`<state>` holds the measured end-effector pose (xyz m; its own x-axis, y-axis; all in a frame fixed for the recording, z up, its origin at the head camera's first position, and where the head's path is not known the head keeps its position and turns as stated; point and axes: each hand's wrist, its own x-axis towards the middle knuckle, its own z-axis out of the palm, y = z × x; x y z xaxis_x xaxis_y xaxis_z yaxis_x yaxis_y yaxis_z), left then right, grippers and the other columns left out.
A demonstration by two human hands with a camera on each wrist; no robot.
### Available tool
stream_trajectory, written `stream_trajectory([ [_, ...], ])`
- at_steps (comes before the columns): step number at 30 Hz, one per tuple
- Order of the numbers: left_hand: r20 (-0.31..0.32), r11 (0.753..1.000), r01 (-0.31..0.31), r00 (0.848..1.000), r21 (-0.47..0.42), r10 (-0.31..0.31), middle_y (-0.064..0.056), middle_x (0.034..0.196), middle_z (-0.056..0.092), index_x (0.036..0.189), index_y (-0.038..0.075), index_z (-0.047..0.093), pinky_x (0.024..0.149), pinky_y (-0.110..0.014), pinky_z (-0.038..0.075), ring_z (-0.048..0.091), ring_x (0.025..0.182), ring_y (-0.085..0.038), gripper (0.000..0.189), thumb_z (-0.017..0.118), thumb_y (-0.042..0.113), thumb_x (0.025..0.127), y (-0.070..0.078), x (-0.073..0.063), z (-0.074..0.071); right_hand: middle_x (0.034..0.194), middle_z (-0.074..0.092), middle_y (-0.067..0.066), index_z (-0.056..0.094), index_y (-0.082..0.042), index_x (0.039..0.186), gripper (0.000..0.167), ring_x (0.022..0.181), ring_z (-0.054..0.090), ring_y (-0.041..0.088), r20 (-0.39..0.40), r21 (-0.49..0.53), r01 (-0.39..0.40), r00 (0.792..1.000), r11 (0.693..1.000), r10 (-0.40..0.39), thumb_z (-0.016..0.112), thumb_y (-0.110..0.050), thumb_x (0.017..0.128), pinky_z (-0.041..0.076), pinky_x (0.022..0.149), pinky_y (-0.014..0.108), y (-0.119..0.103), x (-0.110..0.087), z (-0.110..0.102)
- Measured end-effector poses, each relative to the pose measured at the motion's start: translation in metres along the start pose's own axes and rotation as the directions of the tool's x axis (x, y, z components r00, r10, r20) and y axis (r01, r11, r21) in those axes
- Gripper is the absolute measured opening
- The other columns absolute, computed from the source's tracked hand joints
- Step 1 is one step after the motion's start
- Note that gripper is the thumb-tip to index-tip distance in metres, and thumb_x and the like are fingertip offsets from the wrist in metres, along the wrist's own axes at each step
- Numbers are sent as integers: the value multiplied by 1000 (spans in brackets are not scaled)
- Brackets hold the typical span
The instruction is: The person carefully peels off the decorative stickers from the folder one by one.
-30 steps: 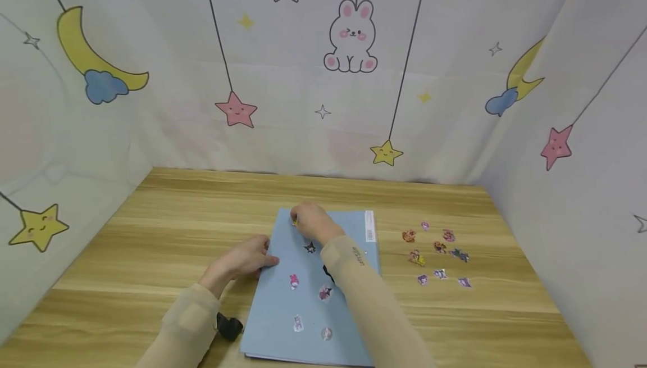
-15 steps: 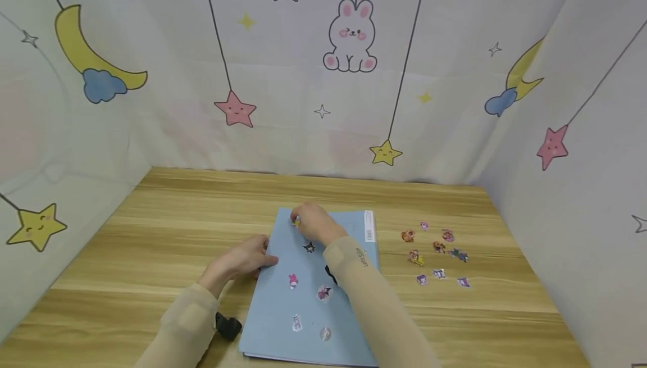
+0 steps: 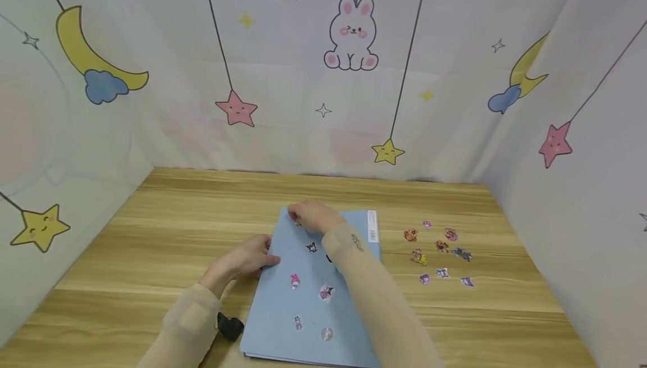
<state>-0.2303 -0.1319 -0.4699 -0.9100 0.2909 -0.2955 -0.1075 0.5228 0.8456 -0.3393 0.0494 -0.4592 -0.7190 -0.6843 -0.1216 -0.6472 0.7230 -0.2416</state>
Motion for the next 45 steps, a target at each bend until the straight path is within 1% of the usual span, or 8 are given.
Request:
stream_trajectory([
  [7, 10, 1000, -2, 1000, -5, 2, -14, 87, 62, 118, -11, 52, 61, -35, 55, 65, 72, -22, 31, 63, 3, 92, 4, 1, 2, 81, 51, -3, 55, -13, 98, 7, 74, 48, 14, 30, 11, 34, 999, 999, -34, 51, -15, 103, 41, 69, 27, 6, -3, -3],
  [15, 13, 999, 3, 1000, -33, -3, -14, 89, 62, 119, -11, 51, 62, -35, 56, 65, 72, -22, 31, 62, 2, 93, 5, 1, 2, 81, 48, -1, 52, -12, 98, 10, 74, 46, 14, 12, 36, 50, 999, 998, -50, 47, -17, 105, 39, 68, 27, 12, -7, -3],
  [22, -3, 1000, 16, 1000, -9, -16, -14, 91, 61, 121, -10, 51, 62, -34, 55, 64, 72, -22, 33, 62, 3, 93, 5, 0, 1, 90, 49, -1, 53, -14, 103, 12, 79, 47, 15, -4, 43, 25, 1000, 999, -25, 43, -20, 106, 41, 72, 29, 12, -12, -5],
  [27, -10, 1000, 23, 1000, 8, -23, -14, 90, 61, 118, -9, 53, 61, -34, 54, 63, 72, -22, 30, 63, 4, 93, 4, 1, 1, 87, 52, -2, 54, -12, 101, 11, 79, 49, 15, -38, 71, 14, 999, 997, -11, 45, -17, 106, 43, 74, 29, 11, -14, -6],
  [31, -6, 1000, 26, 1000, 0, -26, -14, 90, 61, 117, -9, 53, 61, -33, 53, 62, 71, -22, 28, 62, 3, 94, 4, 1, 1, 83, 54, -2, 54, -14, 97, 11, 76, 50, 14, -66, 109, -22, 997, 994, 29, 46, -16, 105, 43, 70, 29, 10, -19, -10],
  [35, -13, 999, 35, 999, 13, -35, -14, 90, 61, 116, -7, 53, 59, -32, 52, 60, 67, -22, 27, 63, 4, 93, 3, 1, 1, 88, 59, -1, 56, -14, 102, 6, 77, 53, 14, -123, 203, -50, 989, 978, 76, 50, -14, 103, 46, 69, 29, 7, -32, -19],
  [39, -18, 999, 43, 999, 22, -43, -14, 91, 60, 114, -7, 53, 58, -31, 50, 57, 65, -21, 27, 64, 6, 93, 2, 1, 1, 95, 65, 3, 61, -9, 112, 12, 79, 58, 13, -199, 286, -55, 973, 957, 116, 55, -11, 101, 50, 71, 29, 7, -53, -31],
  [45, -16, 999, 38, 999, -12, -39, -16, 93, 58, 115, -8, 52, 59, -31, 52, 59, 70, -23, 28, 63, 3, 93, 3, -1, 2, 92, 66, 12, 61, -9, 97, 6, 77, 62, 23, -294, 348, -58, 941, 936, 168, 55, -8, 100, 50, 65, 31, 27, -93, -39],
])
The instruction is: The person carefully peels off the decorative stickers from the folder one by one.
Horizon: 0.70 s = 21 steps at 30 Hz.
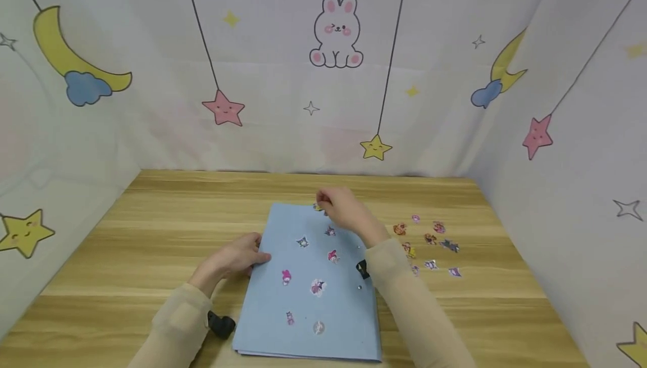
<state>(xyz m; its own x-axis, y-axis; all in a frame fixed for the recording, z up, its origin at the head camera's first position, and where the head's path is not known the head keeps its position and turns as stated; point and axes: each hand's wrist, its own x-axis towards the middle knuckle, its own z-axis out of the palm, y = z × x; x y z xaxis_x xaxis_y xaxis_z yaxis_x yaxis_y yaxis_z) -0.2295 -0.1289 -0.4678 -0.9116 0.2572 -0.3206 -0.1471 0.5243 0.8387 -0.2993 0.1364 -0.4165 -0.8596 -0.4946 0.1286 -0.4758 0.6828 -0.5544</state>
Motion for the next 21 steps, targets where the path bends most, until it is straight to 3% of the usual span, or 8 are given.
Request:
stream_trajectory([
  [6, 11, 1000, -14, 1000, -22, 14, -16, 94, 58, 116, -9, 51, 62, -33, 54, 62, 74, -24, 28, 62, 2, 93, -1, 1, -2, 92, 66, 15, 57, -6, 98, 4, 80, 66, 32, -119, 87, -59, 990, 994, 69, 54, -5, 100, 48, 60, 33, 30, -34, -22],
  [12, 16, 999, -1, 1000, -42, 2, -16, 96, 58, 117, -7, 51, 62, -32, 53, 60, 76, -24, 28, 62, 3, 94, -4, 3, -3, 92, 62, 14, 57, -4, 100, 5, 75, 60, 23, -207, 122, -132, 966, 984, 155, 54, -8, 101, 47, 55, 30, 57, -60, -37],
  [17, 16, 999, 1, 1000, -44, -1, -16, 95, 58, 117, -7, 50, 61, -32, 51, 59, 72, -23, 27, 62, 3, 94, -5, 3, -5, 83, 60, 15, 59, -4, 99, 7, 63, 53, 22, -214, 126, -229, 944, 965, 252, 55, -10, 101, 44, 47, 30, 74, -72, -42],
  [21, 3, 999, 5, 1000, -43, -5, -16, 93, 58, 115, -7, 51, 60, -31, 50, 59, 69, -22, 25, 61, 3, 94, -5, 3, -5, 82, 61, 15, 61, -3, 95, 6, 64, 54, 19, -176, 58, -266, 946, 962, 272, 57, -7, 98, 46, 55, 32, 84, -74, -38],
])
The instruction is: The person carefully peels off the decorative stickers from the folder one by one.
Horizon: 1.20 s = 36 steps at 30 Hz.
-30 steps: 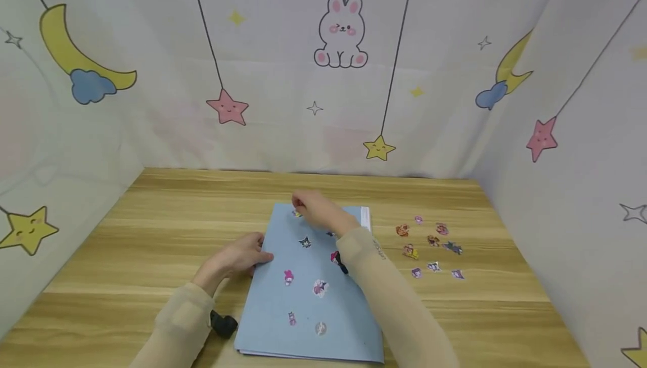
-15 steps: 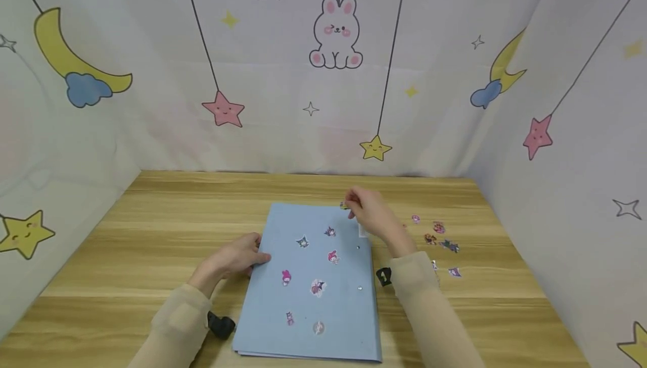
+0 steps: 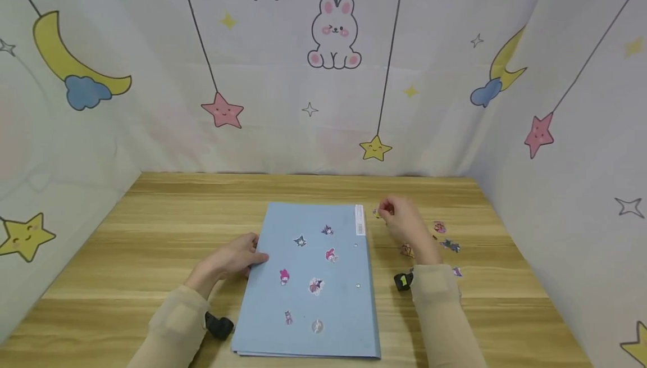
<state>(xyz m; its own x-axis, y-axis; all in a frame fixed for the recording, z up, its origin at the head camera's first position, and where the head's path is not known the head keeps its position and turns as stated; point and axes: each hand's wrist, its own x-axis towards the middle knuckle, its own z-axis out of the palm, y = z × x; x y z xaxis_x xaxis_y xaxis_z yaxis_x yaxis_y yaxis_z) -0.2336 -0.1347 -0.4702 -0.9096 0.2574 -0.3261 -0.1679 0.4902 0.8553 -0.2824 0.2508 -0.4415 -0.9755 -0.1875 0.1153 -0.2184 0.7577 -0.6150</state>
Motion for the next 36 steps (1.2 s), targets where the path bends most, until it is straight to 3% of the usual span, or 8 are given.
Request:
stream_trajectory([
  [10, 7, 1000, -14, 1000, -16, 14, -15, 91, 61, 113, -6, 52, 60, -32, 52, 61, 71, -22, 21, 60, 2, 95, -1, -1, 1, 75, 58, 5, 64, -5, 86, 9, 65, 51, 18, 97, -84, -46, 994, 995, 54, 61, -5, 95, 44, 58, 33, 13, 0, 14],
  [19, 3, 1000, -9, 1000, 2, 9, -15, 91, 60, 114, -7, 51, 59, -31, 51, 60, 69, -22, 23, 60, 2, 95, -1, -2, 1, 76, 57, 4, 63, -5, 82, 8, 69, 51, 19, 187, -92, -138, 970, 986, 154, 66, -4, 90, 43, 61, 32, 17, -3, 13],
  [24, 4, 1000, -12, 1000, 7, 12, -16, 92, 59, 115, -7, 51, 60, -32, 51, 60, 70, -22, 23, 59, 2, 95, 0, -3, 0, 75, 58, 5, 63, -5, 81, 10, 66, 52, 19, 200, -74, -195, 958, 978, 206, 70, -5, 88, 44, 57, 30, 19, -4, 15],
  [36, 6, 1000, -21, 1000, -3, 21, -16, 90, 59, 115, -7, 50, 60, -32, 51, 60, 69, -22, 23, 58, 2, 95, 0, -2, 0, 75, 59, 6, 58, -7, 83, 13, 63, 53, 19, 179, -126, -198, 959, 972, 218, 71, -8, 89, 43, 54, 29, 18, -5, 14],
])
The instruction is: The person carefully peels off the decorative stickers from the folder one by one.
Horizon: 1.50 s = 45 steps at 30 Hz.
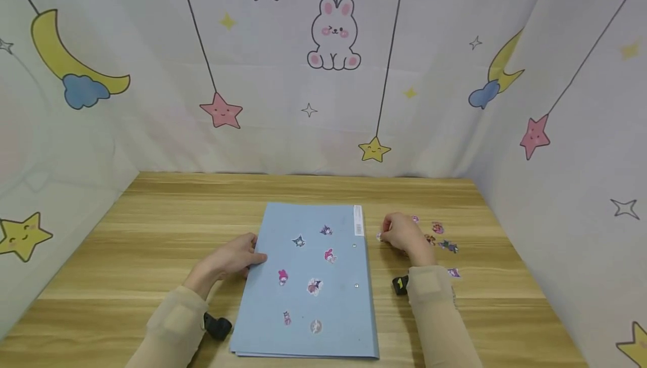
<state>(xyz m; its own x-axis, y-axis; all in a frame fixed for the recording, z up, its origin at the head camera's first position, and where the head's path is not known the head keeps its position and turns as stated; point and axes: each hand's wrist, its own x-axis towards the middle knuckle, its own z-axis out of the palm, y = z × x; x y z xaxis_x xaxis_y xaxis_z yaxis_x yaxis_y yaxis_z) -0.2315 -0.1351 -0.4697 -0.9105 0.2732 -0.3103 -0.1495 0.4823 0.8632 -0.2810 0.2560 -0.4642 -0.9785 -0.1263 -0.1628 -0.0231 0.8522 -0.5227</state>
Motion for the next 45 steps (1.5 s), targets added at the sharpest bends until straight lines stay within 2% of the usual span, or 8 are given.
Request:
stream_trajectory([
  [8, -7, 1000, 11, 1000, 7, -11, -15, 89, 60, 116, -7, 50, 58, -30, 49, 57, 63, -20, 25, 59, 3, 95, -1, -1, 0, 76, 57, 7, 59, -4, 89, 6, 65, 53, 20, -17, -51, -6, 1000, 999, 5, 64, -6, 92, 44, 55, 30, 1, 1, -1],
  [12, -6, 1000, 6, 1000, 7, -5, -15, 89, 60, 116, -7, 50, 58, -30, 49, 57, 62, -20, 25, 60, 2, 95, -1, -2, 1, 77, 58, 8, 59, -3, 96, 7, 63, 54, 20, -26, -38, 3, 1000, 999, -4, 61, -9, 93, 45, 53, 31, -4, -2, -5],
  [19, -12, 1000, 9, 1000, 10, -9, -16, 91, 59, 116, -7, 50, 59, -31, 50, 59, 67, -21, 25, 59, 3, 95, -3, -3, 0, 76, 56, 5, 61, -4, 106, 15, 63, 50, 19, -35, -107, 108, 993, 988, -112, 62, -13, 95, 41, 55, 33, -27, -10, -11],
  [27, -2, 1000, 4, 1000, -7, -4, -16, 94, 60, 117, -8, 50, 62, -32, 52, 61, 73, -22, 26, 59, 3, 95, -2, 0, 0, 84, 57, 3, 65, -8, 110, 16, 69, 51, 19, -61, -136, 233, 968, 963, -242, 65, -13, 95, 43, 59, 32, -59, -16, -4],
  [30, -2, 1000, 1, 1000, -5, -1, -16, 94, 60, 116, -8, 50, 63, -33, 53, 61, 75, -23, 25, 59, 3, 95, 0, 0, 1, 87, 60, 2, 68, -9, 109, 16, 75, 53, 19, -49, -161, 282, 955, 946, -293, 67, -13, 93, 47, 62, 31, -76, -14, 4],
  [37, -29, 1000, 1, 1000, 15, -1, -17, 93, 59, 114, -9, 50, 62, -33, 53, 61, 75, -24, 24, 59, 3, 95, 3, -2, 0, 99, 63, 2, 70, -11, 113, 21, 89, 59, 18, 62, -258, 432, 900, 864, -432, 68, -15, 93, 51, 80, 36, -116, 0, 32],
  [42, -34, 1000, -3, 999, 11, 4, -16, 92, 60, 114, -9, 50, 59, -33, 52, 60, 72, -23, 25, 60, 2, 95, 2, -2, 1, 109, 65, 5, 70, -11, 118, 25, 100, 61, 19, 133, -344, 474, 879, 811, -457, 67, -14, 93, 50, 88, 35, -136, 11, 54],
  [45, -37, 1000, 0, 999, 18, 1, -16, 92, 59, 113, -9, 51, 59, -32, 52, 60, 72, -23, 24, 60, 2, 95, 1, -2, 2, 114, 65, 6, 70, -11, 119, 27, 107, 60, 20, 164, -386, 477, 878, 789, -450, 68, -15, 93, 49, 92, 36, -146, 14, 65],
])
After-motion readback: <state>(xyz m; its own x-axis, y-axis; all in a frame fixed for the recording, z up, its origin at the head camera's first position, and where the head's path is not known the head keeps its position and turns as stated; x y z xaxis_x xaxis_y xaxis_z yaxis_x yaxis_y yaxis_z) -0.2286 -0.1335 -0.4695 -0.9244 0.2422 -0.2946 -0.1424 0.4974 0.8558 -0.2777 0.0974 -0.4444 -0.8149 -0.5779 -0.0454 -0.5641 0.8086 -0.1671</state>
